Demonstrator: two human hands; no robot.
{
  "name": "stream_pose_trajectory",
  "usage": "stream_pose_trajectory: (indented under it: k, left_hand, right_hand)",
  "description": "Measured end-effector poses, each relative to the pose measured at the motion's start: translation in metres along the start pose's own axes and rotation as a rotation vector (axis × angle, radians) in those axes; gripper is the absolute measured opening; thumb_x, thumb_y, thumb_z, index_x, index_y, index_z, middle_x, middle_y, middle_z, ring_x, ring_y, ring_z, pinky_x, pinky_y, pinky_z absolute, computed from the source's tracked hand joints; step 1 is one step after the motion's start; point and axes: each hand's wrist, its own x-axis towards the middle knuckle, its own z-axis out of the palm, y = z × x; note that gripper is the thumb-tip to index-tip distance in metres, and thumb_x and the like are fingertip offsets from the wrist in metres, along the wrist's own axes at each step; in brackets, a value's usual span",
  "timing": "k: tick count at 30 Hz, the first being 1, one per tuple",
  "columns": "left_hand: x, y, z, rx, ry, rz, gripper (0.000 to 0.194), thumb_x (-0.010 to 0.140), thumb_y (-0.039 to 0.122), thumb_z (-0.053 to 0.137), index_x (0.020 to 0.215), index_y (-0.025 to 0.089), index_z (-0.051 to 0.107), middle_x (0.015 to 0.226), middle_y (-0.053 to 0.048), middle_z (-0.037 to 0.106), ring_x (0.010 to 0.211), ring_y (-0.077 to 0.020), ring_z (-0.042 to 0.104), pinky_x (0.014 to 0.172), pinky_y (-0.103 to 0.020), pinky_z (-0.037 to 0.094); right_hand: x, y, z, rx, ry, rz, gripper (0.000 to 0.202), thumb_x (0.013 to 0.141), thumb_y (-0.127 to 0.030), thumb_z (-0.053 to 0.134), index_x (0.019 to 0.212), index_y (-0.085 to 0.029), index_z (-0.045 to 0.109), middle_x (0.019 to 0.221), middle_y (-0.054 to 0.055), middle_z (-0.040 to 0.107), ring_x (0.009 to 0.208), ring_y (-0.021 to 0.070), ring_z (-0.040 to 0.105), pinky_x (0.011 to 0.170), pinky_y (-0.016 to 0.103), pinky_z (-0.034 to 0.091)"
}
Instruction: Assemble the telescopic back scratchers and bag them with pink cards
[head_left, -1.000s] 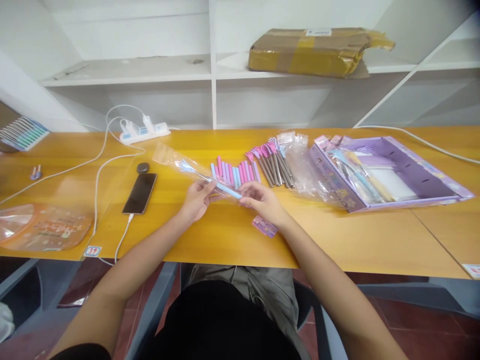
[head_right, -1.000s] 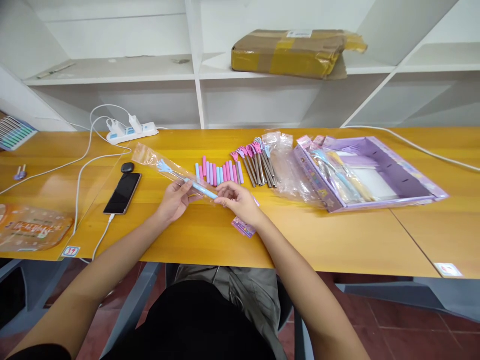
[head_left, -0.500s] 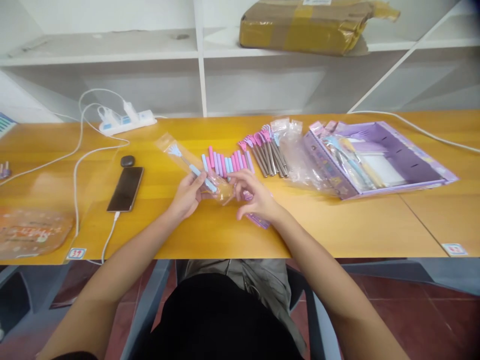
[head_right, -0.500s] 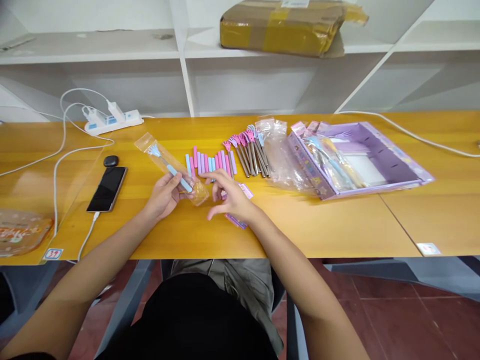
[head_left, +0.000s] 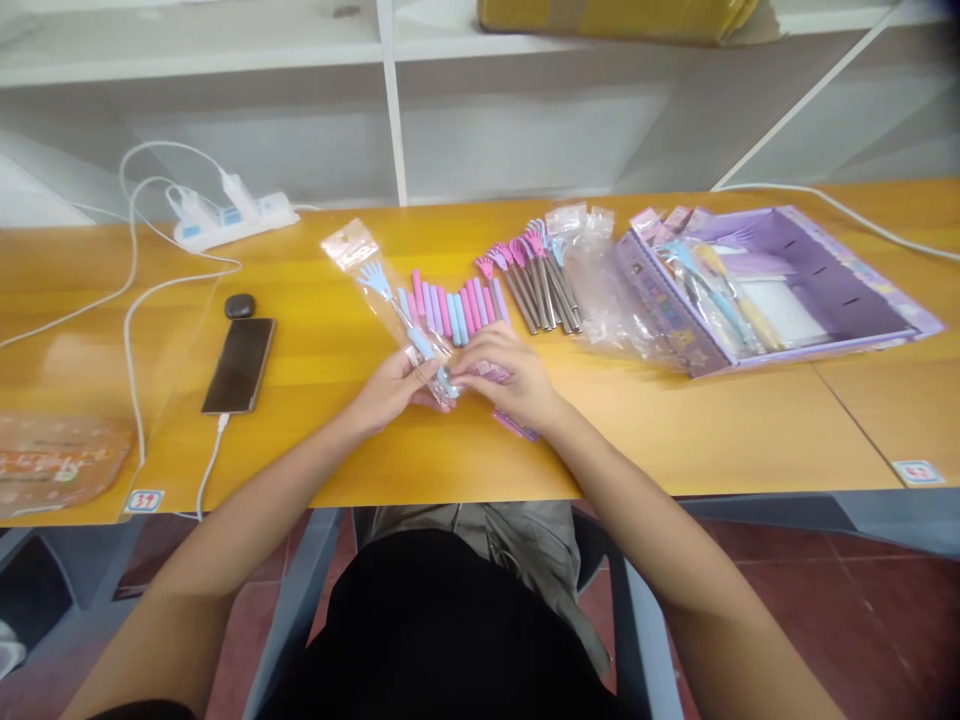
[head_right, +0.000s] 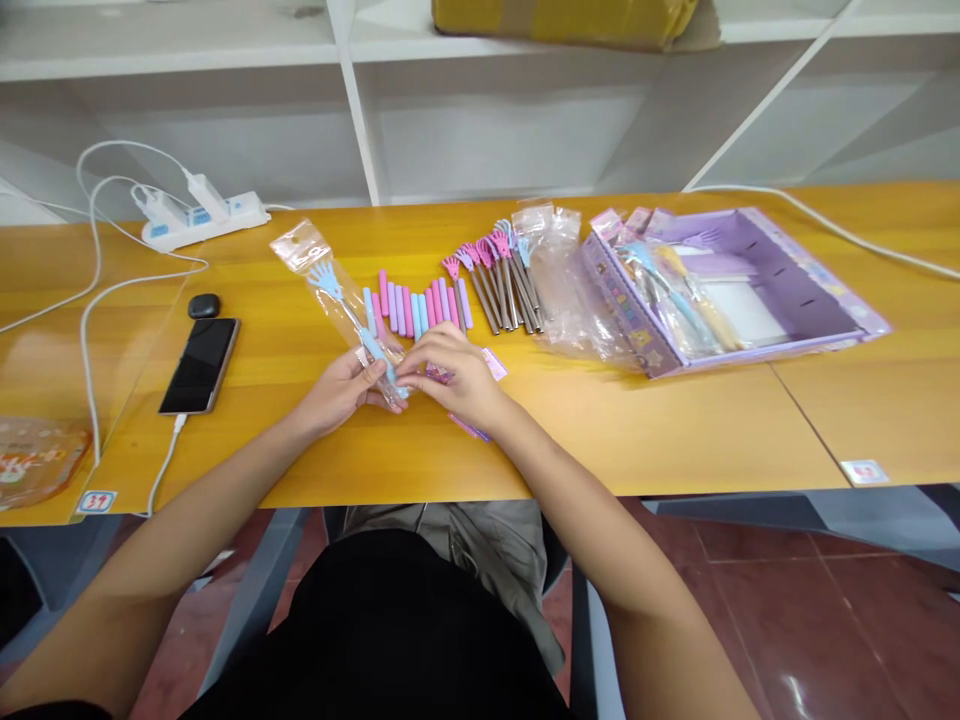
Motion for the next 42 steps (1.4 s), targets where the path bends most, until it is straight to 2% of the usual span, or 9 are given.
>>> stream_pose_trajectory:
  k: [4, 7, 12, 17, 22, 32, 38, 40, 42]
  left_hand:
    - [0.000, -0.003, 0.003, 0.049, -0.075, 0.013, 0.060, 0.089, 0.059, 0.088, 0.125, 0.018, 0.064, 0.102, -0.006, 0.075, 0.084, -0.0211, 0.078, 0.077, -0.037, 0.068]
    - [0.001, -0.002, 0.002, 0.157, -0.048, 0.056, 0.058, 0.084, 0.046, 0.094, 0.125, 0.018, 0.065, 0.093, -0.002, 0.072, 0.076, -0.0159, 0.070, 0.073, -0.031, 0.061]
    - [0.004, -0.003, -0.004, 0.205, -0.009, 0.113, 0.046, 0.088, 0.048, 0.091, 0.114, 0.017, 0.068, 0.088, -0.002, 0.072, 0.073, -0.0154, 0.067, 0.072, -0.031, 0.058]
    - [0.003, -0.006, -0.007, 0.137, -0.027, 0.066, 0.046, 0.095, 0.058, 0.082, 0.110, 0.017, 0.067, 0.087, -0.004, 0.073, 0.075, -0.0167, 0.071, 0.071, -0.032, 0.061]
    - [0.001, -0.001, -0.005, 0.185, -0.088, 0.060, 0.046, 0.095, 0.056, 0.083, 0.109, 0.016, 0.066, 0.082, -0.003, 0.073, 0.071, -0.0155, 0.071, 0.068, -0.031, 0.061]
    - [0.005, 0.002, -0.002, 0.138, -0.061, 0.109, 0.053, 0.092, 0.056, 0.086, 0.119, 0.017, 0.065, 0.079, -0.002, 0.073, 0.067, -0.0161, 0.071, 0.065, -0.029, 0.059]
    - [0.004, 0.002, -0.006, 0.080, -0.083, 0.102, 0.049, 0.094, 0.052, 0.084, 0.125, 0.018, 0.068, 0.082, -0.002, 0.073, 0.066, -0.0164, 0.070, 0.064, -0.030, 0.059]
    - [0.002, 0.004, -0.007, 0.096, -0.118, 0.058, 0.043, 0.094, 0.050, 0.085, 0.118, 0.017, 0.069, 0.083, -0.003, 0.074, 0.065, -0.0159, 0.069, 0.064, -0.029, 0.059]
    - [-0.001, 0.006, -0.009, 0.148, -0.208, -0.032, 0.041, 0.093, 0.048, 0.085, 0.114, 0.017, 0.071, 0.087, -0.005, 0.075, 0.064, -0.0152, 0.068, 0.063, -0.029, 0.058]
  right_hand:
    - [-0.002, 0.001, 0.004, -0.005, 0.009, 0.102, 0.017, 0.099, -0.041, 0.083, 0.109, -0.029, 0.078, 0.097, 0.003, 0.079, 0.101, 0.0263, 0.067, 0.095, 0.045, 0.054]
    - [-0.002, 0.000, 0.005, 0.019, 0.014, 0.125, 0.018, 0.100, -0.041, 0.082, 0.112, -0.028, 0.076, 0.094, 0.003, 0.078, 0.100, 0.0256, 0.068, 0.093, 0.043, 0.055]
    - [-0.001, 0.000, 0.005, 0.103, 0.053, 0.261, 0.038, 0.097, -0.055, 0.082, 0.119, -0.025, 0.072, 0.105, 0.005, 0.069, 0.079, 0.0178, 0.064, 0.076, 0.035, 0.054]
    - [0.000, -0.002, 0.001, 0.183, -0.172, 0.405, 0.051, 0.103, -0.068, 0.067, 0.084, -0.021, 0.066, 0.073, -0.001, 0.060, 0.067, 0.0154, 0.054, 0.063, 0.030, 0.042]
    - [0.002, -0.004, 0.001, 0.313, -0.228, 0.499, 0.058, 0.102, -0.073, 0.065, 0.076, -0.021, 0.061, 0.062, -0.003, 0.057, 0.058, 0.0127, 0.052, 0.057, 0.028, 0.039]
    - [0.004, -0.005, 0.000, 0.376, -0.217, 0.516, 0.059, 0.102, -0.073, 0.064, 0.074, -0.021, 0.061, 0.062, -0.004, 0.056, 0.057, 0.0108, 0.050, 0.055, 0.027, 0.038]
    - [0.005, -0.004, -0.005, 0.492, -0.309, 0.535, 0.055, 0.105, -0.069, 0.063, 0.077, -0.021, 0.062, 0.065, -0.004, 0.058, 0.057, 0.0096, 0.052, 0.054, 0.025, 0.042]
    - [0.005, -0.002, -0.008, 0.493, -0.315, 0.521, 0.054, 0.106, -0.067, 0.063, 0.078, -0.020, 0.062, 0.068, -0.003, 0.060, 0.059, 0.0093, 0.054, 0.056, 0.025, 0.044]
    - [0.004, 0.001, -0.009, 0.507, -0.232, 0.538, 0.050, 0.106, -0.066, 0.064, 0.087, -0.020, 0.064, 0.077, -0.002, 0.065, 0.062, 0.0089, 0.057, 0.056, 0.024, 0.046]
